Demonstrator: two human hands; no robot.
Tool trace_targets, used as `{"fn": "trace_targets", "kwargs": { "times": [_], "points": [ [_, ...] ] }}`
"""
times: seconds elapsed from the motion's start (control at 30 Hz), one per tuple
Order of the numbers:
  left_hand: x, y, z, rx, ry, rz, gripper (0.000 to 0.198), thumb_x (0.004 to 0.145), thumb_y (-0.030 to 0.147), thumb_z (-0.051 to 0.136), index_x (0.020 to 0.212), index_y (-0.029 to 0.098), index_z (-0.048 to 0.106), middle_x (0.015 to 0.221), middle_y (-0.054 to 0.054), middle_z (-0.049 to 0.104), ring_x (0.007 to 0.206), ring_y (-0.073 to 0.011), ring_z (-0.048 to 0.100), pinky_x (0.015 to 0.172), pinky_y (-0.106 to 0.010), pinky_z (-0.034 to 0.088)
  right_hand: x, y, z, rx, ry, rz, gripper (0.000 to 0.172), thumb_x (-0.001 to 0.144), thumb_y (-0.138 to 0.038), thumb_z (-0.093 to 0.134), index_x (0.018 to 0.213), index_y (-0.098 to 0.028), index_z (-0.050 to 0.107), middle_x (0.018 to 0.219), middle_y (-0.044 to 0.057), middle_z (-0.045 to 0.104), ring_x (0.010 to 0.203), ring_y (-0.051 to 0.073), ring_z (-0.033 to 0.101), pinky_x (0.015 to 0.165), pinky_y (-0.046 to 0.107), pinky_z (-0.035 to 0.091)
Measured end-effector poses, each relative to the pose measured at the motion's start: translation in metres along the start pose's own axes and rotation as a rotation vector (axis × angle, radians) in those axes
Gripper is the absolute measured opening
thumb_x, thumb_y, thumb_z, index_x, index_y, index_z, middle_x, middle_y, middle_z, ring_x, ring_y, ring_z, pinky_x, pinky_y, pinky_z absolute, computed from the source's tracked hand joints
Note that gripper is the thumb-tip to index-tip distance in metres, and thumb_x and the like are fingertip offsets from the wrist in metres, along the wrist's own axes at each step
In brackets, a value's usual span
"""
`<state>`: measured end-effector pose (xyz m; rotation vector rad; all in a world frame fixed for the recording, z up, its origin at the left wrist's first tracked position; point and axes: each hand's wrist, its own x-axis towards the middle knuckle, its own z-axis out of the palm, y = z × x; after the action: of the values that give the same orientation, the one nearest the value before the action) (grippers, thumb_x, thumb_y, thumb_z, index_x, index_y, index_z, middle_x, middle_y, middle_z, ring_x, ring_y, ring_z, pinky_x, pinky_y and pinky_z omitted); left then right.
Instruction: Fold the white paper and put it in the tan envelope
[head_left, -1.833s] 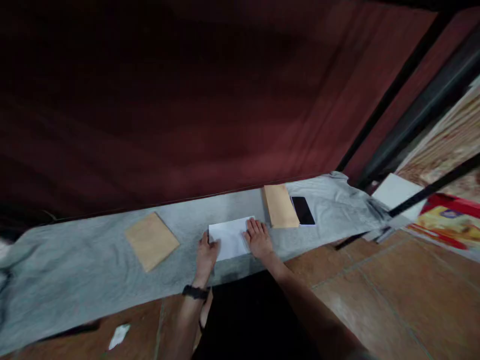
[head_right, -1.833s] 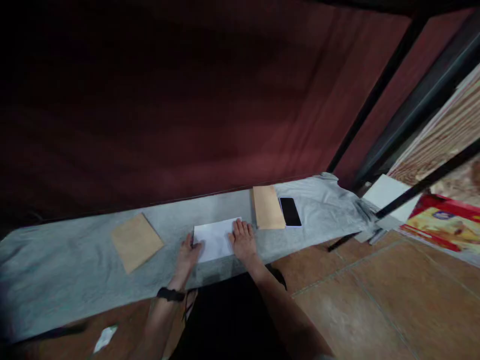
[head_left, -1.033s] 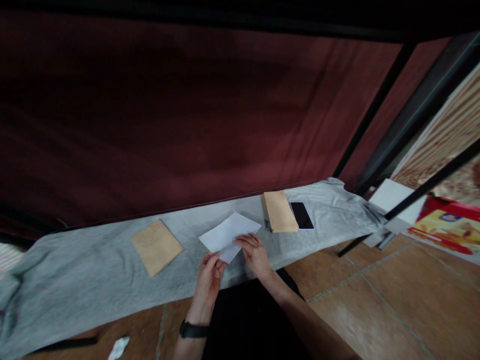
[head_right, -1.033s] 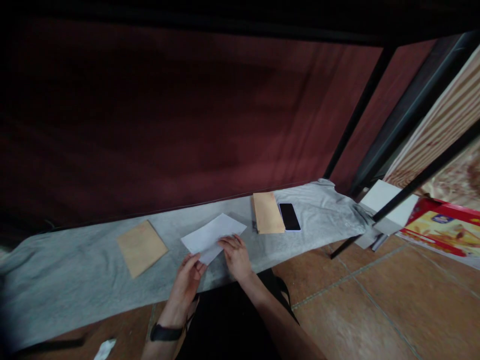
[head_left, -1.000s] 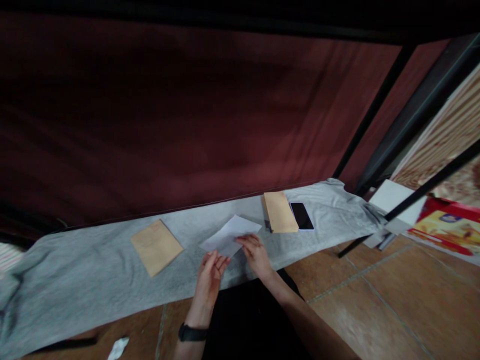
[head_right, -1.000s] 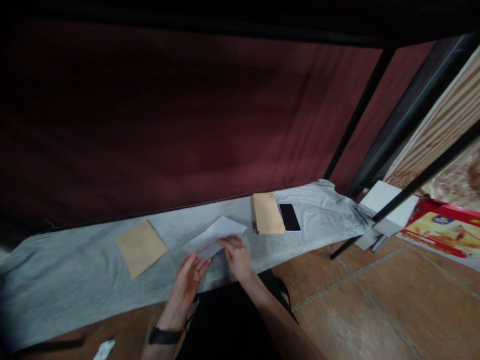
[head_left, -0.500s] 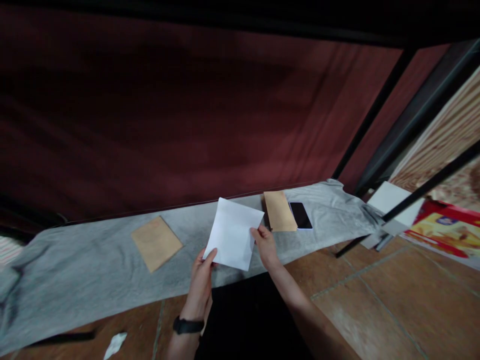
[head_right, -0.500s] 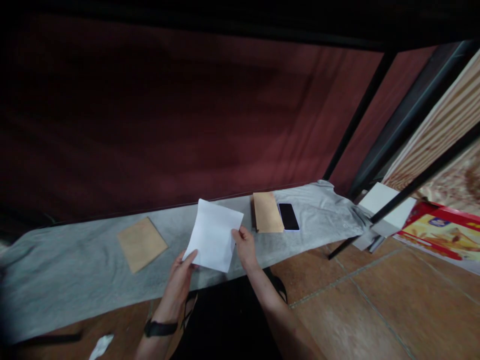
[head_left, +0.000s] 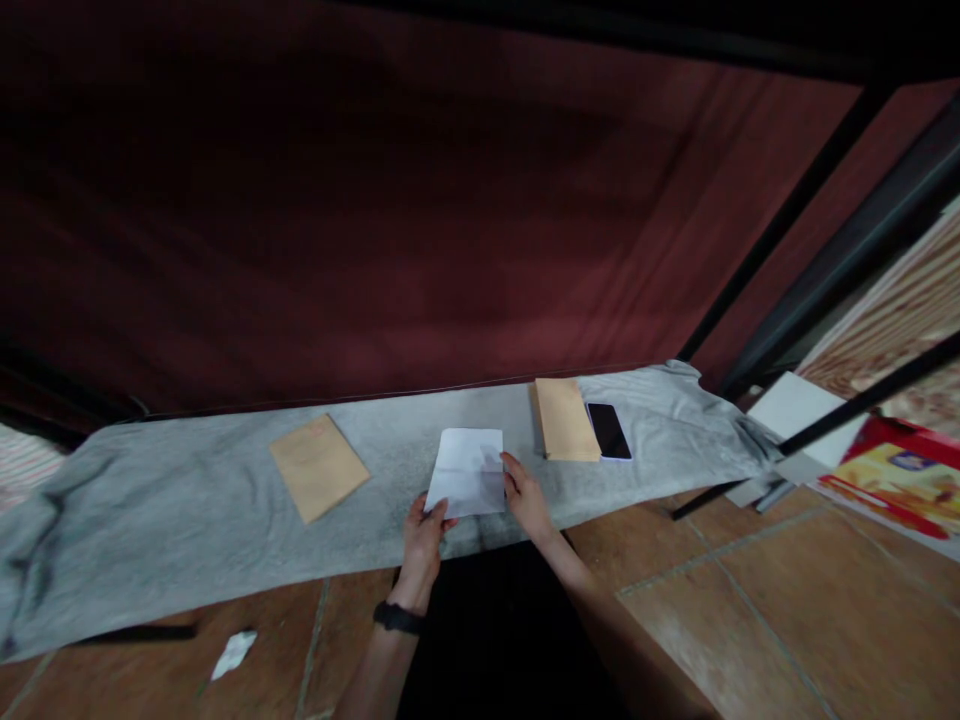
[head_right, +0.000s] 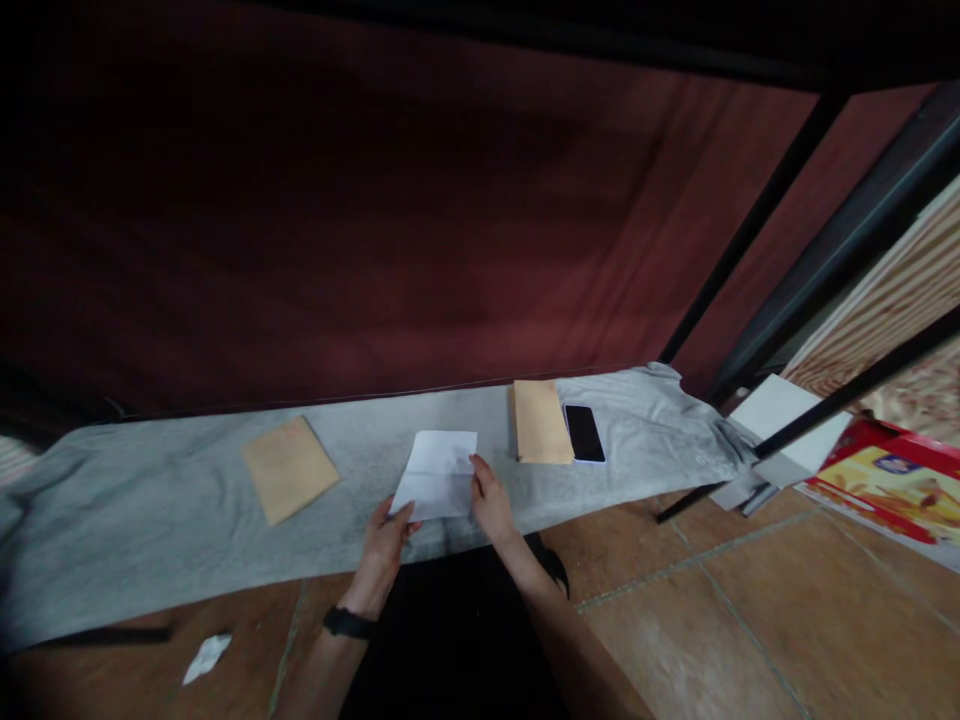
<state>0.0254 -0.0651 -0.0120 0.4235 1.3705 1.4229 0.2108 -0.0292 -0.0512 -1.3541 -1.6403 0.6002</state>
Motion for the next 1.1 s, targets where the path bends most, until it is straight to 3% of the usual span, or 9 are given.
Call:
{"fn": "trace_targets", "kwargs": {
  "times": [0.13,0.3,0.37,0.47,0.57,0.67,0.8,0.93,1.1],
  "points": [
    [0.001,-0.005,0.001,0.011,-0.011,-0.015,0.025,0.067,0.012,0.078,0.086,0.018,0.063,0.080,-0.001,0.069,0.067,-0.0134,0.066,0.060,-0.025,0.056,-0.024,0.009,-0.015,-0.128,-0.233,-0.201,0.068,0.079,0.003,0.041,0.140,-0.026,0.054,0.144,0.004,0.055,0.136,0.018,0.047,0.115,0.042,0.039],
    [-0.002,-0.006,-0.011,0.242,-0.058,0.008,0.034,0.070,0.027,0.079,0.098,0.019,0.062,0.078,-0.001,0.068,0.060,-0.0146,0.064,0.055,-0.025,0.052,-0.026,0.009,-0.030,-0.265,-0.323,-0.282,0.072,0.076,0.001,0.048,0.143,-0.025,0.050,0.150,0.005,0.048,0.142,0.021,0.039,0.119,0.051,0.031],
    [-0.002,0.000,-0.017,0.405,-0.008,0.141,0.033,0.073,0.035,0.077,0.100,0.020,0.063,0.077,-0.001,0.067,0.066,-0.0178,0.066,0.058,-0.027,0.051,-0.024,0.008,-0.032,-0.312,-0.375,-0.298,0.069,0.076,0.001,0.049,0.139,-0.027,0.054,0.149,0.004,0.050,0.141,0.021,0.041,0.119,0.050,0.030],
    [-0.002,0.012,-0.011,0.493,0.041,0.397,0.023,0.075,0.033,0.076,0.094,0.022,0.068,0.097,-0.007,0.069,0.106,-0.0269,0.064,0.086,-0.033,0.052,-0.024,0.006,-0.033,-0.353,-0.407,-0.296,0.066,0.078,-0.001,0.052,0.138,-0.029,0.056,0.147,0.003,0.052,0.138,0.019,0.044,0.120,0.047,0.029],
    [0.003,0.012,0.017,0.484,-0.210,0.471,0.025,0.073,0.024,0.076,0.098,0.024,0.072,0.124,-0.010,0.065,0.134,-0.0298,0.045,0.116,-0.041,0.029,-0.024,0.005,-0.033,-0.364,-0.411,-0.307,0.062,0.081,-0.006,0.055,0.138,-0.030,0.055,0.148,0.003,0.051,0.137,0.020,0.046,0.119,0.047,0.028],
    [0.014,-0.001,0.052,0.643,-0.579,0.479,0.037,0.074,0.022,0.075,0.110,0.027,0.070,0.137,-0.009,0.060,0.142,-0.0296,0.037,0.121,-0.047,0.012,-0.024,0.006,-0.032,-0.362,-0.407,-0.318,0.057,0.082,-0.010,0.057,0.136,-0.028,0.058,0.143,0.005,0.056,0.135,0.022,0.048,0.119,0.048,0.028],
    [0.036,-0.015,0.075,0.778,-0.663,0.474,0.033,0.076,0.029,0.073,0.109,0.029,0.070,0.142,-0.008,0.057,0.145,-0.0299,0.032,0.121,-0.049,0.005,-0.023,0.007,-0.030,-0.366,-0.409,-0.317,0.059,0.080,-0.010,0.056,0.135,-0.029,0.059,0.142,0.004,0.058,0.135,0.021,0.048,0.120,0.046,0.027],
    [0.060,-0.008,0.062,0.800,-0.590,0.507,0.037,0.075,0.035,0.074,0.112,0.030,0.070,0.148,-0.006,0.051,0.147,-0.0269,0.028,0.122,-0.043,0.002,-0.023,0.008,-0.029,-0.381,-0.414,-0.289,0.062,0.078,-0.009,0.055,0.136,-0.031,0.058,0.148,0.002,0.051,0.137,0.020,0.046,0.120,0.046,0.027],
    [0.078,0.012,0.019,0.805,-0.437,0.454,0.041,0.070,0.033,0.077,0.110,0.026,0.071,0.148,-0.010,0.051,0.149,-0.0283,0.024,0.121,-0.044,0.000,-0.025,0.010,-0.031,-0.361,-0.408,-0.285,0.059,0.080,-0.010,0.057,0.136,-0.029,0.057,0.148,0.003,0.051,0.137,0.020,0.046,0.120,0.045,0.027]
  ]
}}
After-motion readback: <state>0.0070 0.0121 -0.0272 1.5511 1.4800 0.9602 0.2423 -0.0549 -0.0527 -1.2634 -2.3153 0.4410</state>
